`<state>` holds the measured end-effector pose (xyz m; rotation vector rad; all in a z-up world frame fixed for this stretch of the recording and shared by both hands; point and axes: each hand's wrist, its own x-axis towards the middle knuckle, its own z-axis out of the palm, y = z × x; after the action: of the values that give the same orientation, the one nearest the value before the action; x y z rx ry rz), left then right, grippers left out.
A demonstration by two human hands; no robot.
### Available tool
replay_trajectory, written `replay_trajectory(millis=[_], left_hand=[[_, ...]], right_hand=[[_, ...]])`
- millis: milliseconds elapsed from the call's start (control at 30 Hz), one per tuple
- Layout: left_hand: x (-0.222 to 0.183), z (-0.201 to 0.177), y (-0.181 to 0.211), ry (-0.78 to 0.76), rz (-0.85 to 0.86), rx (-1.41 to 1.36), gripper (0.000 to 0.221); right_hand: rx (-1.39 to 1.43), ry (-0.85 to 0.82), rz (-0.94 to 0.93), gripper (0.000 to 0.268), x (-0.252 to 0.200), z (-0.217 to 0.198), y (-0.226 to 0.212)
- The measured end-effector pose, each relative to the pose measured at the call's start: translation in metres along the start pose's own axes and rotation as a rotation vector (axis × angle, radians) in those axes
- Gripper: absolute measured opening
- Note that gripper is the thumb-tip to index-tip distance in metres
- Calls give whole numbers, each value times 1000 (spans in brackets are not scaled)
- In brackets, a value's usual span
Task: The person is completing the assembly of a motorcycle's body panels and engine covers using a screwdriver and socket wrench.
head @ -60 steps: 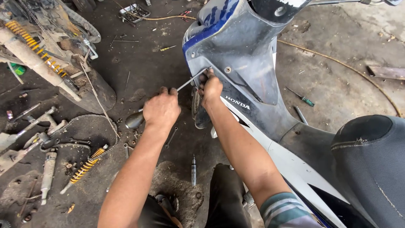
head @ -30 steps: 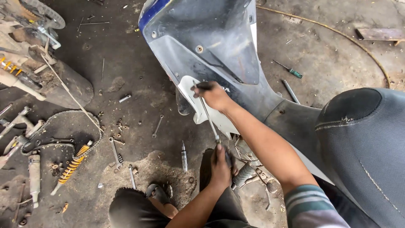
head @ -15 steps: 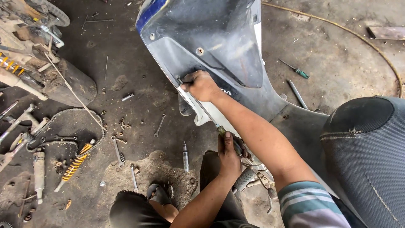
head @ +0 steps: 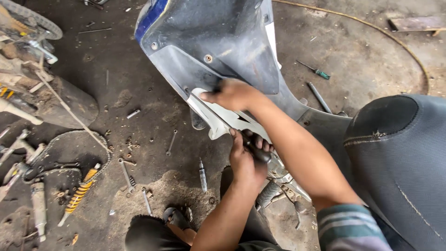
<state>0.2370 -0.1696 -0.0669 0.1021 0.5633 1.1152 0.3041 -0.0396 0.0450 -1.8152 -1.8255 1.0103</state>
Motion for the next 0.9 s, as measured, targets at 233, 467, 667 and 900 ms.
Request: replay_trajectory(millis=[233,467,667,900], left_hand=[[-42,75,36,45,-56,-111,43],[11,13,18,-194,-150,-238,53],[25,3,-5,-737,-175,-519,63],[18,22,6,-102,-90,-224,57]], right_hand=[[610,508,-69,39,-137,38,18],[539,990,-422,39,-129,79,11],[14,976,-1269,29,-132,72,53],[592,1027,-350,31,-166,92,92]])
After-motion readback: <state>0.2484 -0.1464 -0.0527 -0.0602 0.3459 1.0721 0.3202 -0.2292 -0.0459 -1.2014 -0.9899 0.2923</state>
